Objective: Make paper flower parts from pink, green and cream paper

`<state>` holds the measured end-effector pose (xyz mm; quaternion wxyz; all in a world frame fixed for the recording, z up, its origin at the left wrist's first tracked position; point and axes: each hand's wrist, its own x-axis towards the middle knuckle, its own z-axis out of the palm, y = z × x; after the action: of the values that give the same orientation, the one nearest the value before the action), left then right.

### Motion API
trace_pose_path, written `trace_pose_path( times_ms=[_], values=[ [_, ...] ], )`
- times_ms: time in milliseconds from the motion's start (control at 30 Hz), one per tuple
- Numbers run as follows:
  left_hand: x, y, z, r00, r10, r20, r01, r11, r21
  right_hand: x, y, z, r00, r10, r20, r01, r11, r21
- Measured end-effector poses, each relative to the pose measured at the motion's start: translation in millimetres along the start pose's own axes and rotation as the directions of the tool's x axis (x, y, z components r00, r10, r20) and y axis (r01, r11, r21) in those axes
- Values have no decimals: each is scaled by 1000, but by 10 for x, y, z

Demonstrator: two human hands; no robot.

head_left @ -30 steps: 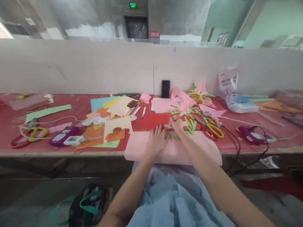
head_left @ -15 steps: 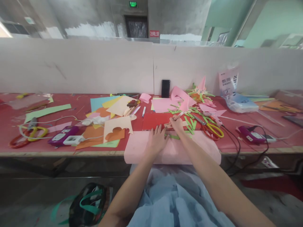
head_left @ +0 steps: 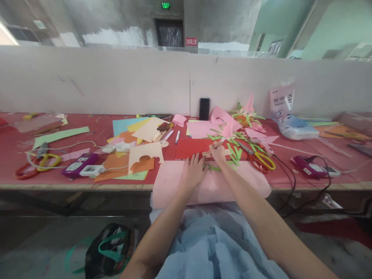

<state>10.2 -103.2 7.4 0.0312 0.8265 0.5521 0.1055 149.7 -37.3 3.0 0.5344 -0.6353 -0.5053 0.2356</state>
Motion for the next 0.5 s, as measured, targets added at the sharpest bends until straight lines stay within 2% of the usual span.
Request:
trace_pose_path(
  times_ms=[167, 367, 500],
  values=[
    [-14, -13, -22, 1000, 15, -6, -15, 1000, -2, 8, 25, 11, 1000, -4, -4, 4, 1000, 1],
    [-25, -23, -8, 999, 36, -39, -36, 999, -2, 10, 4, -13, 997, 71, -37, -65, 987, 146],
    [-23, -17, -3, 999, 31, -32, -31, 1000, -6, -18, -51, -47, 998, 41, -47, -32, 986, 166]
  ],
)
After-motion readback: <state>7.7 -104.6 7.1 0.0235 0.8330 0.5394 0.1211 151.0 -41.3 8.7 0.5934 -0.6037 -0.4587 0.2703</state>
